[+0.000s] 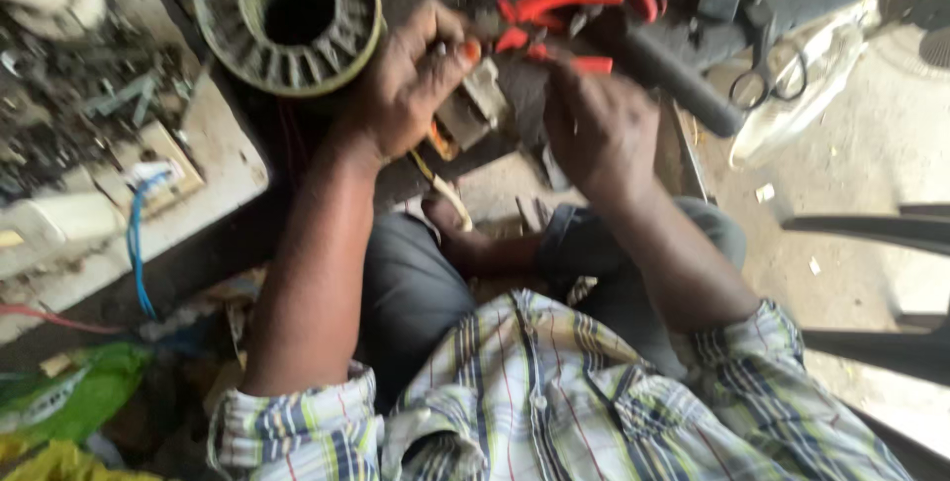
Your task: The person sits on the floor and works on a small electrical component, likely a motor or switch. They use a screwdriver to adjust internal parts and a hammer to tap the component's casing. The person also uses pliers to manipulate wires and a metal rod to apply force to the mechanism.
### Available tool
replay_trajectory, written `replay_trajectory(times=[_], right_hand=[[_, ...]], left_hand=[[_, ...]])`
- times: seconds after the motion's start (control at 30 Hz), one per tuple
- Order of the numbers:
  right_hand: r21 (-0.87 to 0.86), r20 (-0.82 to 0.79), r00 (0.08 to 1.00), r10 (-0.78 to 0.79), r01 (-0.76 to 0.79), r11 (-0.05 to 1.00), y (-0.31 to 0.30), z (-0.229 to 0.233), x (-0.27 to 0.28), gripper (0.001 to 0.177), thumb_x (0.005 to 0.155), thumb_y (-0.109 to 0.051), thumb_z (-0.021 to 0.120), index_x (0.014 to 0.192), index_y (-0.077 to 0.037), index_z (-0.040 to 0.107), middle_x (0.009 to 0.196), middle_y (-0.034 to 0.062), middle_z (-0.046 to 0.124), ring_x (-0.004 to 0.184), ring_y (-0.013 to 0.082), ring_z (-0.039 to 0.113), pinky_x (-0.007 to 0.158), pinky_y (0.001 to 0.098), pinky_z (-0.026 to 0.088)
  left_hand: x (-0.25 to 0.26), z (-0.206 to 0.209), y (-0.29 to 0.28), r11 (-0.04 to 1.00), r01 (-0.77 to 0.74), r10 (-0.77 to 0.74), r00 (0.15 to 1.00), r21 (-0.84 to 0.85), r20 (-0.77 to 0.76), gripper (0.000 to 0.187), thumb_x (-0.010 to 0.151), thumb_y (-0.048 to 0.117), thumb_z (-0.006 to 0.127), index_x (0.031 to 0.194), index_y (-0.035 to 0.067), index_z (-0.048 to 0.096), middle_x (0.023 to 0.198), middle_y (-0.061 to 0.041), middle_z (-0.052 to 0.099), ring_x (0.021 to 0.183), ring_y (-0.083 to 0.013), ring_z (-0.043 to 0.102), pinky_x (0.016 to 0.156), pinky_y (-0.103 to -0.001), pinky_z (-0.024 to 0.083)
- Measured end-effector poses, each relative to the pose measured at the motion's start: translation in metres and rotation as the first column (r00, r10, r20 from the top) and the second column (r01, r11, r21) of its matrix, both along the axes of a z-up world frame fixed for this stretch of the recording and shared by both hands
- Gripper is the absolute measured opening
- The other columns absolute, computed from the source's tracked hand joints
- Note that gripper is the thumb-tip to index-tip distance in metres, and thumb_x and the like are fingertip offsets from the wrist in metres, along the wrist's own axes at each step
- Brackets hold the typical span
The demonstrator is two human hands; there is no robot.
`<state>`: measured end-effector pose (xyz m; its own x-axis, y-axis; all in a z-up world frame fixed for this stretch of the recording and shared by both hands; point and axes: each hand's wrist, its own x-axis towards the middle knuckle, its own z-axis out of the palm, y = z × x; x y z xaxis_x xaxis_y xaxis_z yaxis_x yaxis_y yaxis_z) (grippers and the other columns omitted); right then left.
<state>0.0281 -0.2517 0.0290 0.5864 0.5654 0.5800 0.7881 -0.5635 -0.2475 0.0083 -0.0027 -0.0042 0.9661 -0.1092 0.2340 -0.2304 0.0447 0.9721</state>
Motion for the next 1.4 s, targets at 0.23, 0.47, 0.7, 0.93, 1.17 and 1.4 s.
replay_trajectory(times=[0.23,0.47,0.7,0.93,1.17,1.4], right_hand=[[-0.064,-0.011,0.999,-0.037,0.037,0.997,-0.005,-0.008,-0.004,0.025,0.097,-0.001,0.075,0.121,-0.006,0.070,0.081,0.0121,0.063,0.072,0.0324,0.064,0.066,0.0433,0.051],[-0.075,-0.025,1.000,0.000,-0.002,0.997,-0.007,-0.005,0.002,0.027,0.097,-0.004,0.076,0.123,-0.008,0.069,0.092,0.0092,0.069,0.081,0.0297,0.068,0.074,0.0412,0.055],[-0.004,-0.037,0.999,0.033,-0.033,0.999,-0.001,-0.019,0.004,0.029,0.095,-0.004,0.080,0.121,-0.007,0.068,0.093,0.0102,0.070,0.077,0.0277,0.069,0.072,0.0404,0.056],[0.046,0.027,0.992,0.120,-0.121,0.992,-0.002,-0.029,0.011,0.028,0.092,-0.002,0.073,0.118,-0.005,0.064,0.097,0.0139,0.070,0.081,0.0312,0.070,0.075,0.0420,0.056],[0.087,-0.002,1.000,-0.005,0.005,0.996,-0.002,-0.043,0.012,0.029,0.097,-0.003,0.074,0.120,-0.002,0.058,0.098,0.0141,0.069,0.086,0.0343,0.069,0.077,0.0428,0.055],[0.075,0.047,0.993,0.107,-0.111,0.991,-0.007,-0.043,0.006,0.031,0.090,-0.001,0.075,0.118,-0.005,0.061,0.096,0.0133,0.071,0.078,0.0338,0.067,0.071,0.0428,0.052]], left_hand=[[-0.008,-0.008,-0.003,0.999,0.024,-0.023,0.999,-0.023,0.026,0.026,0.112,0.034,0.060,0.111,0.008,0.057,0.104,0.001,0.060,0.101,-0.0062,0.054,0.094,-0.026,0.047],[-0.002,-0.005,-0.001,0.998,0.038,-0.036,0.999,-0.042,0.032,0.028,0.112,0.034,0.056,0.119,0.007,0.060,0.110,0.002,0.064,0.106,-0.0072,0.058,0.098,-0.027,0.049],[-0.004,0.003,0.001,0.999,-0.026,0.022,0.996,0.043,0.091,0.032,0.112,0.037,0.057,0.115,0.006,0.060,0.109,-0.003,0.065,0.104,-0.0096,0.058,0.099,-0.027,0.047],[0.000,0.006,-0.002,0.996,0.049,-0.043,0.996,-0.079,0.077,0.034,0.113,0.038,0.060,0.117,0.007,0.048,0.117,-0.009,0.068,0.113,-0.0128,0.063,0.105,-0.030,0.052],[-0.001,0.010,-0.002,0.994,0.062,-0.057,0.997,-0.087,0.061,0.035,0.112,0.038,0.060,0.119,0.006,0.046,0.119,-0.010,0.070,0.114,-0.0137,0.064,0.107,-0.031,0.051],[-0.001,0.005,-0.001,0.997,0.027,-0.025,0.999,-0.068,0.033,0.035,0.112,0.039,0.061,0.120,0.007,0.048,0.120,-0.010,0.069,0.115,-0.0143,0.064,0.106,-0.032,0.052]])
